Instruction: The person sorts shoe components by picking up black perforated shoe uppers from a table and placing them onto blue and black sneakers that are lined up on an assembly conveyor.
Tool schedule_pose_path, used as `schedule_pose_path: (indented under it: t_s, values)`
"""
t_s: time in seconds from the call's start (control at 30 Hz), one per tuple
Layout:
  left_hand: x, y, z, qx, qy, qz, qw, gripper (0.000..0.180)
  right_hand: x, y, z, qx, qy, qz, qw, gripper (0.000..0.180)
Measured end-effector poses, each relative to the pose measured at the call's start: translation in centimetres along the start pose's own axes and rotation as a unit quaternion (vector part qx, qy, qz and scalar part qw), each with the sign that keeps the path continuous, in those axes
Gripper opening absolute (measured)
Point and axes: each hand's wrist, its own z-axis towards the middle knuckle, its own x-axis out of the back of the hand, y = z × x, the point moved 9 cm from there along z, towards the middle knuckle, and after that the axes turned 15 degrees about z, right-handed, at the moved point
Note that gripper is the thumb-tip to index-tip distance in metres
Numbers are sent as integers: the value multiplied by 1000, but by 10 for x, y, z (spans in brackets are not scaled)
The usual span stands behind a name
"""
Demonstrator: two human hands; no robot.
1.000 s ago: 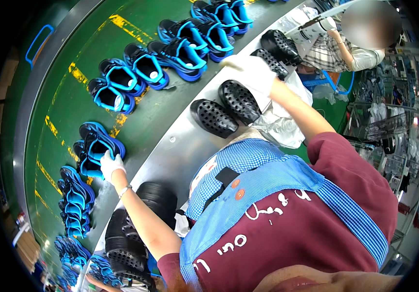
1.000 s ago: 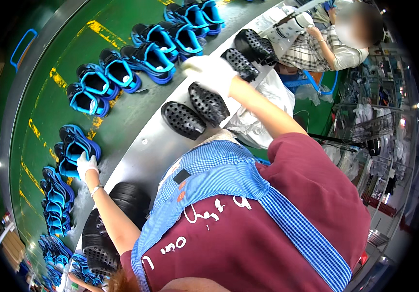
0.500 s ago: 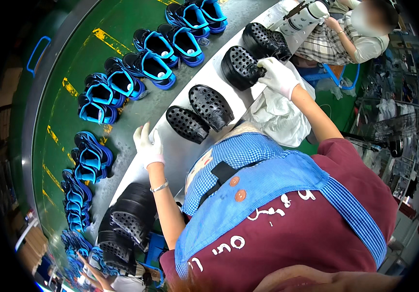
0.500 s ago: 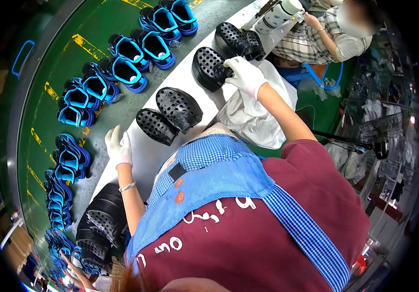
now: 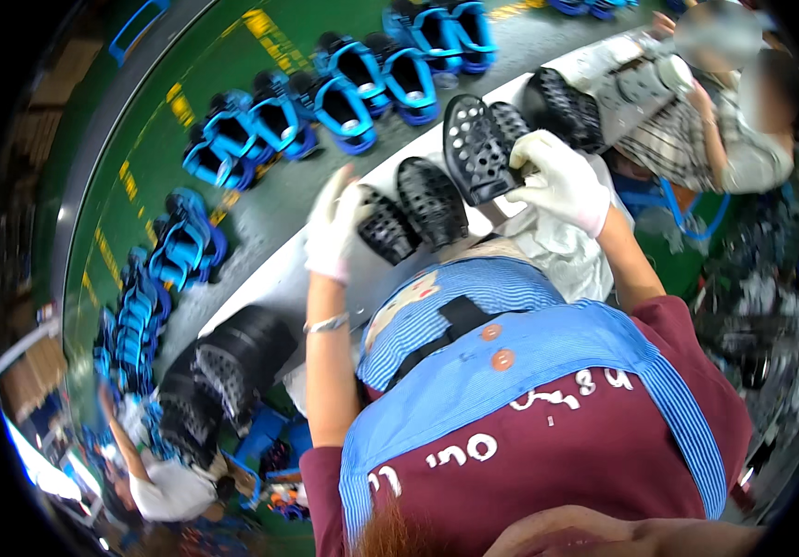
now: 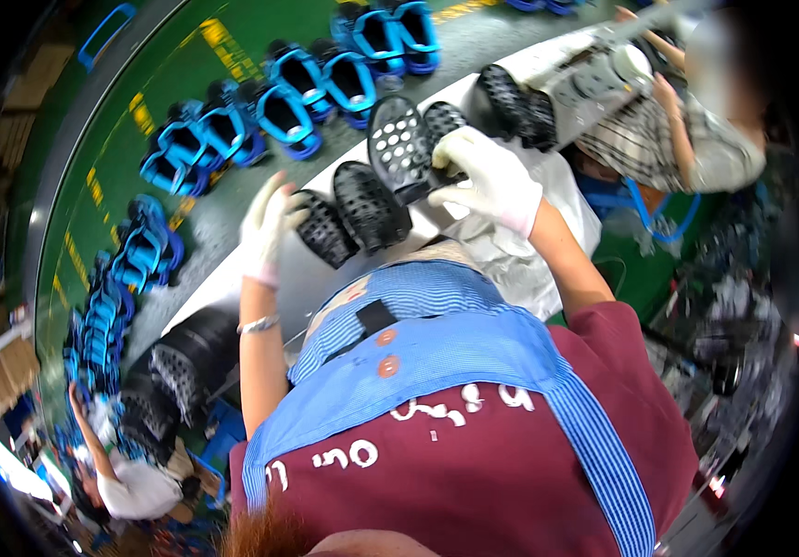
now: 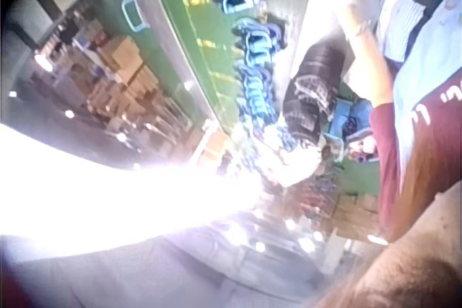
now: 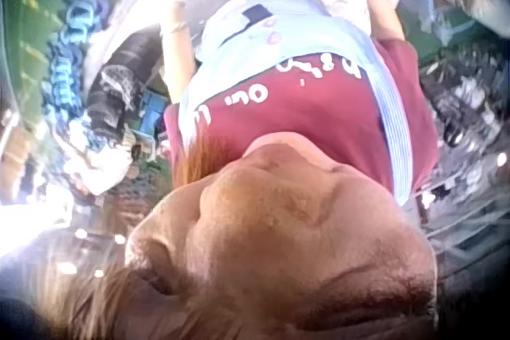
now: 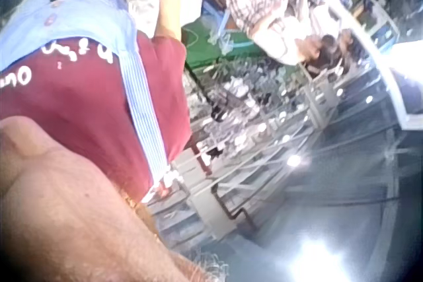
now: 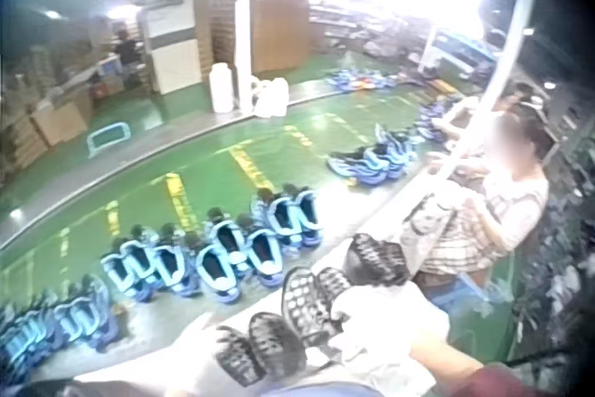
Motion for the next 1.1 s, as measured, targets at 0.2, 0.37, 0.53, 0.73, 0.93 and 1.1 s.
schedule_pose_path:
  t_s: [0.2,0.37,0.53,0.73,0.93,1.1]
  values:
    - [-54,22,-16,110,-159,-367,910,44,-91,-48,45,-6,-97,182,978,40]
    - [3,-4,-17,121,23,-335,934,37,-159,-47,66,-85,-133,149,976,63]
    - [55,-6,-7,17,157,-290,944,36,-202,-61,88,-89,-122,200,968,51]
    - [109,-20,12,60,198,-170,963,45,-239,-58,125,-120,-116,162,973,43]
    - [223,12,90,8,248,430,868,53,-247,-46,163,-113,-114,9,987,43]
    - [267,-31,165,90,90,456,881,50,-270,-62,200,-103,-168,-62,978,45]
